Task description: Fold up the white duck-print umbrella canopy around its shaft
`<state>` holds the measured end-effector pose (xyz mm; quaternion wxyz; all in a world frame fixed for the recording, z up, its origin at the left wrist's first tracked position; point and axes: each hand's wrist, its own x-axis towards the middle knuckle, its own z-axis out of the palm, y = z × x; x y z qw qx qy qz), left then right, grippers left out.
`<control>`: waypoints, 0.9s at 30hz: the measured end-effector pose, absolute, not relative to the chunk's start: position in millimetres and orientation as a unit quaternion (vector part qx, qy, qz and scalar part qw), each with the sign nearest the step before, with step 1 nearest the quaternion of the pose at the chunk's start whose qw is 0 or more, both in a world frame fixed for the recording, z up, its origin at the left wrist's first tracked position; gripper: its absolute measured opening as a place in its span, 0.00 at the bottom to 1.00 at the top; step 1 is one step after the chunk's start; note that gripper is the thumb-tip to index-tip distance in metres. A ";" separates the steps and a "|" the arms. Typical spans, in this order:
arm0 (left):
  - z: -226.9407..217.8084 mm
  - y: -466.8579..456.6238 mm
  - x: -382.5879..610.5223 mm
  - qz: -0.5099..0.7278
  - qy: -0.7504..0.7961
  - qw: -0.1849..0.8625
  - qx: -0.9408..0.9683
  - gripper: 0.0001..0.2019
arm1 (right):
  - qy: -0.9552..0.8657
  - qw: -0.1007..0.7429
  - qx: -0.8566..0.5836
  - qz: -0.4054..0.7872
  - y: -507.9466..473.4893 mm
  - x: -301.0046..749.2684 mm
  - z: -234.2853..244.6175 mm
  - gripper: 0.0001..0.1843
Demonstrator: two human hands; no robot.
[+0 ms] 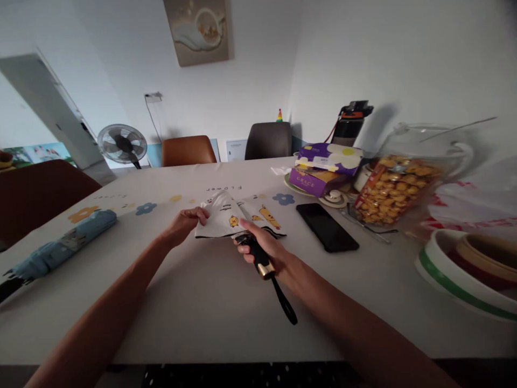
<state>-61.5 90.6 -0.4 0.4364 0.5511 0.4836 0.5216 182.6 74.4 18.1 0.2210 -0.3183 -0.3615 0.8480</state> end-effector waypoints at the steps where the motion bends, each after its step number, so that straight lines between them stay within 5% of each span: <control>1: -2.0 91.0 -62.6 0.510 0.480 0.425 0.574 0.04 | -0.353 0.223 -0.320 0.850 74.9 181.3 16.9 0.23; 9: -8.6 93.0 -68.7 0.464 0.514 0.392 0.606 0.03 | -0.381 0.260 -0.337 0.821 72.3 176.5 13.5 0.11; 13: -9.8 95.7 -70.2 0.495 0.592 0.392 0.502 0.01 | -0.407 0.252 -0.363 0.800 70.8 178.9 17.8 0.11; 22: 0.6 91.0 -44.1 0.587 0.556 0.484 0.334 0.18 | -0.426 0.221 -0.358 0.801 60.9 171.3 10.7 0.12; 27: -10.4 92.6 -29.2 0.652 0.584 0.403 0.267 0.14 | -0.425 0.202 -0.375 0.799 52.2 164.1 9.1 0.11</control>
